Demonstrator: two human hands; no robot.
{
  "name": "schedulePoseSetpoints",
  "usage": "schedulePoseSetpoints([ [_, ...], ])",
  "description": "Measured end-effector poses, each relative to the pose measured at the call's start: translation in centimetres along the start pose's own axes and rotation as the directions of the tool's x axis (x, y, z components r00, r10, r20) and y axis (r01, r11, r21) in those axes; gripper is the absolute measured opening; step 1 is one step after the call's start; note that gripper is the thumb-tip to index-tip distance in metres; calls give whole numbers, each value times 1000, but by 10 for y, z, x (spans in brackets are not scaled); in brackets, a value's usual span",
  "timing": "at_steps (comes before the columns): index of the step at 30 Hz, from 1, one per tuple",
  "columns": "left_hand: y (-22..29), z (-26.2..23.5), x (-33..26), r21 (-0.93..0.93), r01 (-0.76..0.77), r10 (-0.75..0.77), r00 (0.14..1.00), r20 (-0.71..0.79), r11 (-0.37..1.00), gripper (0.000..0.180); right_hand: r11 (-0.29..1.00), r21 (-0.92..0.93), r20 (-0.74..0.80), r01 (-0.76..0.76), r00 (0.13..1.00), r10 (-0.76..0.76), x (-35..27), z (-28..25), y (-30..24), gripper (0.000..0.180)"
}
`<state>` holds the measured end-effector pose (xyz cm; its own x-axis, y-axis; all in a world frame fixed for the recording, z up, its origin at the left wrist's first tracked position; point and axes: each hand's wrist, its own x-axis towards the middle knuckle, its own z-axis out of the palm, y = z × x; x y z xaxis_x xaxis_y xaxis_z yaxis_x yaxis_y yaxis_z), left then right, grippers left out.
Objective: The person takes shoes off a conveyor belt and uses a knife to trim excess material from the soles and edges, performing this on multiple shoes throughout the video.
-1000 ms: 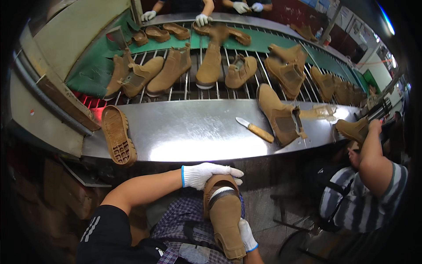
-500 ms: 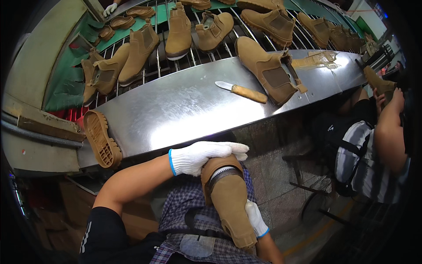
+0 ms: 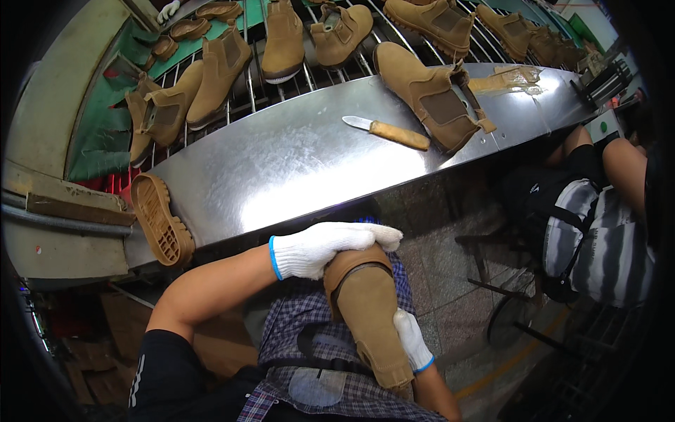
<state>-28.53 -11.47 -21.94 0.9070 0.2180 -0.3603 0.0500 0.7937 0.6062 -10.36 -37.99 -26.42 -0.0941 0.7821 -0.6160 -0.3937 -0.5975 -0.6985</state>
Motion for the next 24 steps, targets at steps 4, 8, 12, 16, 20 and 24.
schedulePoseSetpoints([
  [4, 0, 0, 1, 31, 0, 0, 1000, 26, 1000, 61, 999, 30, -13, 14, 1000, -13, 1, -1, 9, 74],
  [8, -1, -4, 4, 47, 27, -29, 999, 42, 999, 63, 1000, 23, -32, 11, 999, -10, 1, -1, 12, 73],
  [12, 0, -6, 8, 73, 34, -39, 997, 70, 997, 65, 999, -3, -49, 39, 998, -39, 1, 0, 12, 74],
  [16, -1, -5, 9, 67, 57, -62, 995, 73, 996, 62, 999, 10, -51, 50, 997, -50, 1, 1, 14, 76],
  [20, -3, -7, 8, 54, 43, -48, 996, 77, 998, 61, 997, 31, -90, 65, 994, -62, 3, 6, 17, 75],
  [24, -40, -7, 8, -138, -58, 58, 998, -4, 989, 67, 1000, 11, -81, -20, 996, 21, 3, -16, 53, 64],
])
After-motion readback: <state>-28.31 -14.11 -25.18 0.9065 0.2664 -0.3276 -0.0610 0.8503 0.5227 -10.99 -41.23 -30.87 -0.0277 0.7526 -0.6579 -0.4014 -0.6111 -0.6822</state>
